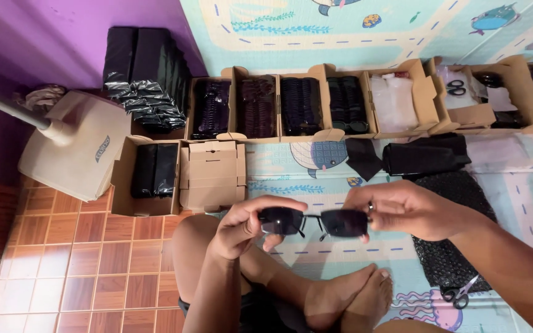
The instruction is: Inspecting and packing sunglasses into cardboard boxes.
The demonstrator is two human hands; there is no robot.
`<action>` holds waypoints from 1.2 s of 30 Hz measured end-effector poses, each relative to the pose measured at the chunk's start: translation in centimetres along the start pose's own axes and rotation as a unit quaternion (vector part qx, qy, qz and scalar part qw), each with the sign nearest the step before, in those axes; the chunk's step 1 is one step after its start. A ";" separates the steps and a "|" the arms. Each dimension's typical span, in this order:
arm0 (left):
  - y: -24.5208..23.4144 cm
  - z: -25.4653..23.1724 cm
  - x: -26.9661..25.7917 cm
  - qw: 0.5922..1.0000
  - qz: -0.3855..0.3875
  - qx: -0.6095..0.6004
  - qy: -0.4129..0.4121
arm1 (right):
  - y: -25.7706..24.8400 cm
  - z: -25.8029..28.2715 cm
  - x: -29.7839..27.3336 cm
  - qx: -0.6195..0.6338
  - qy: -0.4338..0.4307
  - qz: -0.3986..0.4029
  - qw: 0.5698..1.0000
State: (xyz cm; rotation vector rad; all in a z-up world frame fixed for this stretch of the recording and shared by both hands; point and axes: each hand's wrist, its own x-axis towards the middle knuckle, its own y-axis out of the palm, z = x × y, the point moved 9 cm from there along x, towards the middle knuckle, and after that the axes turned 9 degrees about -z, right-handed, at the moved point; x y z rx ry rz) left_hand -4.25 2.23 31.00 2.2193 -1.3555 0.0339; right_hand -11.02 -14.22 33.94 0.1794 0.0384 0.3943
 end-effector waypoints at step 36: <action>-2.9 -1.9 -4.2 0.951 -0.224 0.196 0.086 | 0.9 -3.2 -4.3 -0.451 -0.106 -0.208 0.861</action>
